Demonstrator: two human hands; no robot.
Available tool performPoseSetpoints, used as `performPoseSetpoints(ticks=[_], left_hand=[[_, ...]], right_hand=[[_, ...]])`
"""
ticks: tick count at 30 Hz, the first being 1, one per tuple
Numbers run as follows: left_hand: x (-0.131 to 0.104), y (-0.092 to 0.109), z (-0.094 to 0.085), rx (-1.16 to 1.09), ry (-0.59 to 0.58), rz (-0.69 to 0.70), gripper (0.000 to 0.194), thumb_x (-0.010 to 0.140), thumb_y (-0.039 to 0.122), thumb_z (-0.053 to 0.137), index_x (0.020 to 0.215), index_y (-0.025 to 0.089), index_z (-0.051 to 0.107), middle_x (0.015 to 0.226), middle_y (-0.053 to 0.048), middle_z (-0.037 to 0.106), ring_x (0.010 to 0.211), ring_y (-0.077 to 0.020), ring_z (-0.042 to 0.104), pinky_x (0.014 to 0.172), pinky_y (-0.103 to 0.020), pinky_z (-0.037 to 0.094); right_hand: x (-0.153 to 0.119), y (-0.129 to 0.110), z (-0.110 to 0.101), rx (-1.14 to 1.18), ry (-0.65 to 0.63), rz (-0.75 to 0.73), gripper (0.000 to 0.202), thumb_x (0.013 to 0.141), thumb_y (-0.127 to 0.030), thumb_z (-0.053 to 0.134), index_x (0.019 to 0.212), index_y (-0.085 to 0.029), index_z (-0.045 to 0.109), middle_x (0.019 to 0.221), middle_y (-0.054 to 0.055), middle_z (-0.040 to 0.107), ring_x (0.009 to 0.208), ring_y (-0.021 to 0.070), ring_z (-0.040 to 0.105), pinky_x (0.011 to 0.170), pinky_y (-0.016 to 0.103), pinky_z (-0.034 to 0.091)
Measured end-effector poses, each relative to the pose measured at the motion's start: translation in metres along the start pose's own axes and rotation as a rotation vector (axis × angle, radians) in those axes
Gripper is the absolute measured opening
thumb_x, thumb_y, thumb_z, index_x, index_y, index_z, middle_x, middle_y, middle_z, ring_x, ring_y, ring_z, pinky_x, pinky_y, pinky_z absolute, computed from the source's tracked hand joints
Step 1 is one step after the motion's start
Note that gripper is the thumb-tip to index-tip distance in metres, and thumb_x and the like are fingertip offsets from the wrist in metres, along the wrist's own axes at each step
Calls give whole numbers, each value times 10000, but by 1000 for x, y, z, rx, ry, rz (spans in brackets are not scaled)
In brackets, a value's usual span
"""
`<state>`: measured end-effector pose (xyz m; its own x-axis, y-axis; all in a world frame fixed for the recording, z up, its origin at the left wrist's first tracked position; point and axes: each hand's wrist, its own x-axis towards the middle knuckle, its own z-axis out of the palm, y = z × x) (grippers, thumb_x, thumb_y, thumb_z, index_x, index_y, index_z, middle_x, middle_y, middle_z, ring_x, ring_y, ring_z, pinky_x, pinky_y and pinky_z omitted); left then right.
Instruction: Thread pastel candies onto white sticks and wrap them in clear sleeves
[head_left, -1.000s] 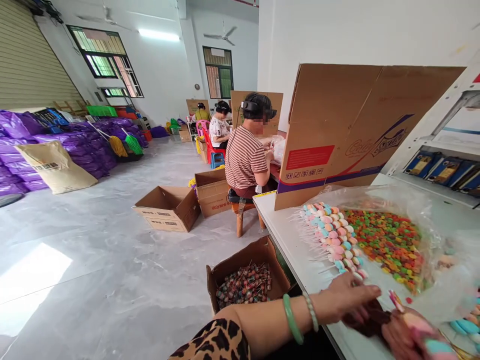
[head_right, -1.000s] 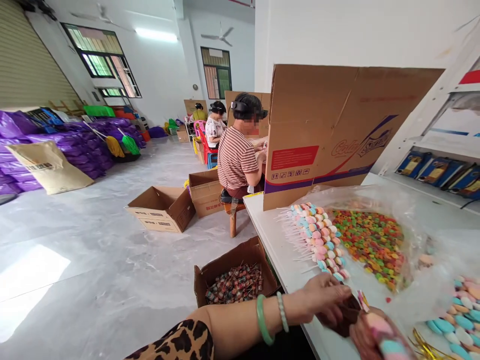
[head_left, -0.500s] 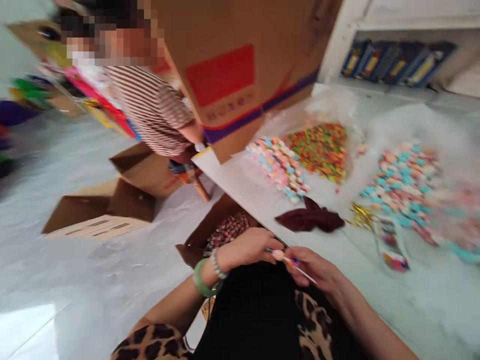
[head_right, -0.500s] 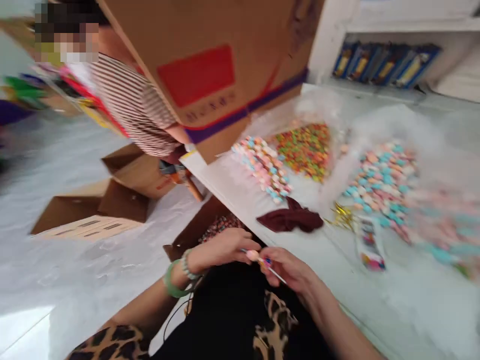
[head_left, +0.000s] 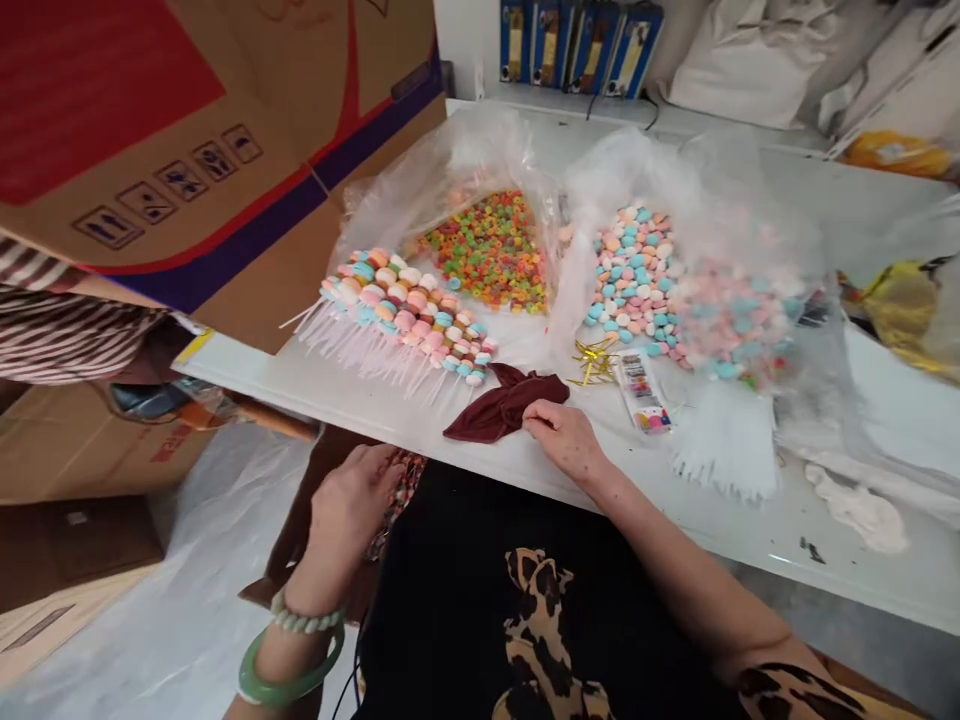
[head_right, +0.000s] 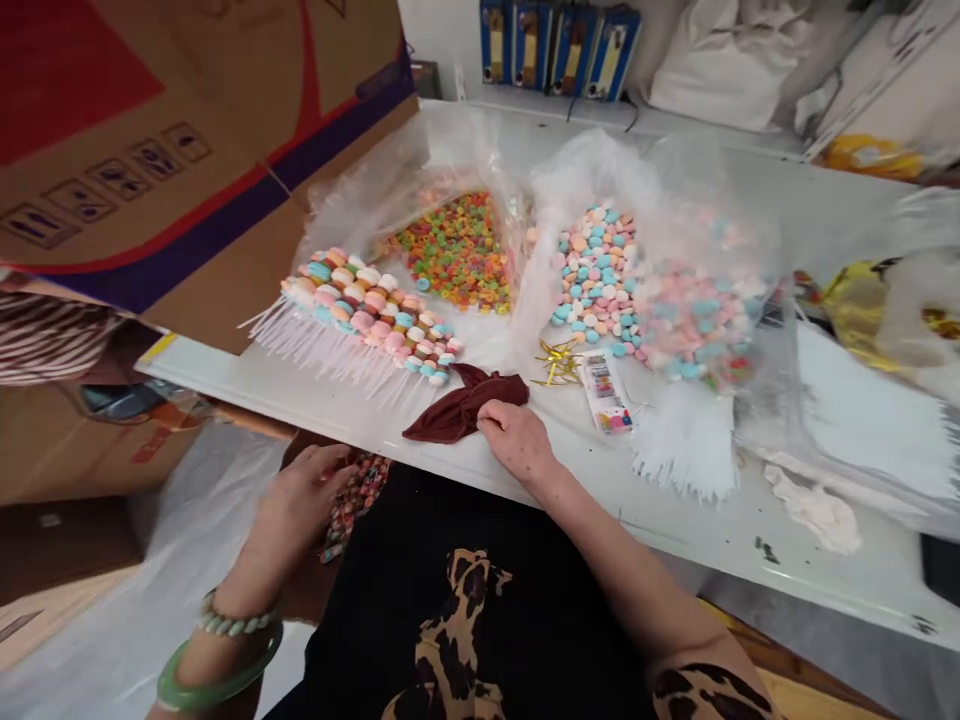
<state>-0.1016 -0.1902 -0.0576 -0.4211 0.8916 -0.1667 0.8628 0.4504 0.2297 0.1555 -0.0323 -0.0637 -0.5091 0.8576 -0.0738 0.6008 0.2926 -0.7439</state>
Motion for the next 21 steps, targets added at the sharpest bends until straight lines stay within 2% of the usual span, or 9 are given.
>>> performPoseSetpoints(ticks=[3, 6, 9, 11, 14, 18, 21], left_hand=[[13, 46, 5, -360, 35, 158, 228, 885, 355, 500, 776, 221, 649, 816, -24, 659, 756, -169, 609, 717, -270, 438], [21, 84, 11, -575, 18, 261, 223, 841, 350, 569, 677, 205, 609, 690, 8, 601, 661, -135, 535, 657, -251, 404], [26, 112, 17, -775, -74, 277, 336, 793, 404, 639, 557, 186, 539, 565, 30, 482, 572, -112, 433, 575, -245, 355], [30, 128, 20, -904, -165, 277, 392, 784, 439, 644, 519, 178, 522, 530, 33, 429, 550, -106, 393, 547, -246, 331], [34, 149, 24, -1030, -288, 294, 308, 769, 422, 650, 598, 169, 617, 570, 21, 488, 574, -112, 418, 561, -248, 350], [36, 171, 30, -1113, -381, 305, 184, 701, 335, 695, 639, 163, 683, 653, -8, 571, 645, -126, 496, 634, -257, 414], [35, 181, 37, -1179, -403, 247, 165, 686, 306, 687, 755, 166, 742, 727, -28, 612, 664, -130, 526, 645, -267, 441]], right_hand=[[0, 25, -21, -184, 202, 101, 208, 885, -225, 471, 860, -225, 677, 925, 24, 700, 891, 179, 614, 798, 278, 413], [-7, 60, -49, -505, 446, 412, 281, 937, -262, 413, 1034, -194, 669, 1080, 100, 658, 943, 226, 601, 779, 322, 413], [-15, 94, -75, -687, 426, 654, 321, 925, -329, 456, 1107, -138, 640, 1143, 166, 614, 1024, 286, 575, 802, 368, 406], [-17, 109, -84, -663, 371, 717, 319, 898, -360, 503, 1081, -140, 644, 1139, 166, 617, 1066, 298, 556, 820, 372, 397], [-17, 116, -88, -485, 385, 778, 236, 872, -321, 517, 1018, -201, 659, 1045, 99, 664, 953, 246, 587, 748, 323, 384], [-20, 115, -87, -384, 500, 843, 261, 902, -277, 441, 988, -232, 684, 845, 67, 673, 783, 219, 583, 660, 303, 340], [-27, 117, -89, -347, 651, 733, 248, 898, -262, 440, 923, -228, 685, 834, 60, 663, 790, 209, 580, 678, 299, 358]])
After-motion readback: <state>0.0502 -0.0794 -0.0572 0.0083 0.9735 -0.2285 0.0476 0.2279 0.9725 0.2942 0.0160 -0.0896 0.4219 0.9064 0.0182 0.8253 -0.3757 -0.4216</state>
